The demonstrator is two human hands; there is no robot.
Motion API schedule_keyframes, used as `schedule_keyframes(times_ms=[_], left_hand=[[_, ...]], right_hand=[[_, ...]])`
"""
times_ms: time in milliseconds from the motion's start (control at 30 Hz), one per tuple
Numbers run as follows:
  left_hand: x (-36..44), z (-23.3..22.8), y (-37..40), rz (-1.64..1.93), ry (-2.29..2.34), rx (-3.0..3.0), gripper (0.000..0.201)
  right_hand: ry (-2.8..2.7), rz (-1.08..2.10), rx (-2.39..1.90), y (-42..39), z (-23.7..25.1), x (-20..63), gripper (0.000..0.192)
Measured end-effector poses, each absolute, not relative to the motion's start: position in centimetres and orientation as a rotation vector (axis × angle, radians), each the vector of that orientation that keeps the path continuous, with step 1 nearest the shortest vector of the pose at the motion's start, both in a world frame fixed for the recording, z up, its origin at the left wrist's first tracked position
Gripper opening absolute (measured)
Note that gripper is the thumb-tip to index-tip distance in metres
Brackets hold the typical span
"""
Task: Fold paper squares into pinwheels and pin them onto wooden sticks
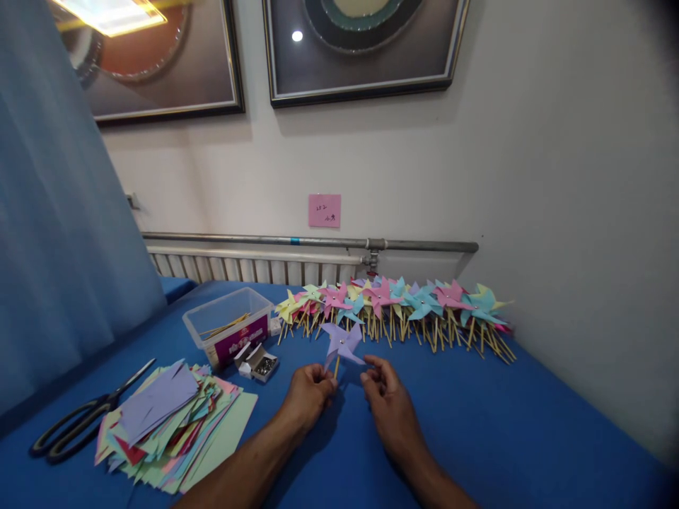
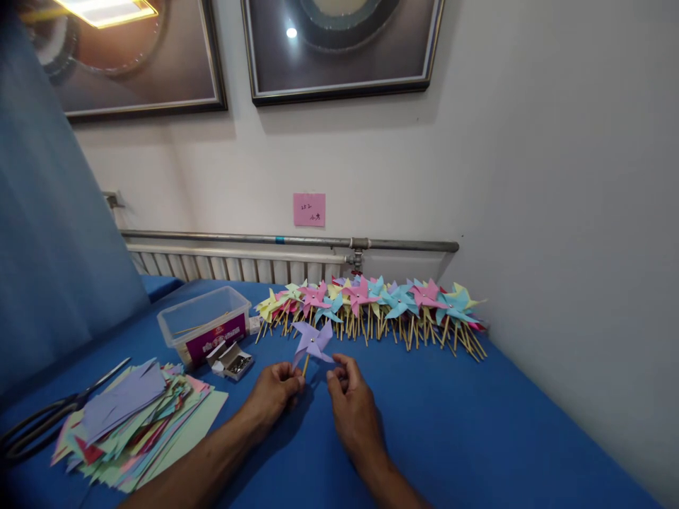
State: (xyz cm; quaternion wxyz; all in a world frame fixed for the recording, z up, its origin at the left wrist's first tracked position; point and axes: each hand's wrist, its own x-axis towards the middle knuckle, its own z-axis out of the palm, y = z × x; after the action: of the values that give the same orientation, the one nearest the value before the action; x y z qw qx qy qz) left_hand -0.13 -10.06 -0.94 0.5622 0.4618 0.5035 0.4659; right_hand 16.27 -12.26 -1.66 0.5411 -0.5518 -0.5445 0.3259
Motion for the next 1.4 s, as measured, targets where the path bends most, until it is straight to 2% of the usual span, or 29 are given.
schedule_keyframes(times_ms=[467, 733, 900, 1033, 1267, 1400], left_hand=[[0.1, -0.6, -10.5, 1.092, 1.091, 1.065, 0.024], [-0.2, -0.4, -10.4, 1.131, 1.103, 1.032, 0.024], [-0.2, -0.6, -10.2, 1.084, 1.115, 1.049, 0.028], [0.0, -0.7, -10.3, 1.061, 1.135, 1.073, 0.024], [0.0, -0.5, -10.4, 1.065, 1.171, 1.051, 0.023], [-0.1, -0.6, -10.4, 1.072, 1.159, 1.066, 0.022]], right_hand=[[-1.530, 0.903, -1.230, -14.1, -0.8, 14.8, 0.039], [-1.507, 0.872, -1.225, -14.2, -0.8, 14.6, 0.023], [-1.201, 0.891, -1.278, -13.0, -0.9, 15.2, 0.031], [-1.142, 0.764, -1.261, -12.3, -0.4, 16.3, 0.052], [-1.346, 0.711, -1.267, -12.7, -0.5, 16.4, 0.040], [-1.293, 0.740, -1.287, -12.6, -0.6, 16.3, 0.045]])
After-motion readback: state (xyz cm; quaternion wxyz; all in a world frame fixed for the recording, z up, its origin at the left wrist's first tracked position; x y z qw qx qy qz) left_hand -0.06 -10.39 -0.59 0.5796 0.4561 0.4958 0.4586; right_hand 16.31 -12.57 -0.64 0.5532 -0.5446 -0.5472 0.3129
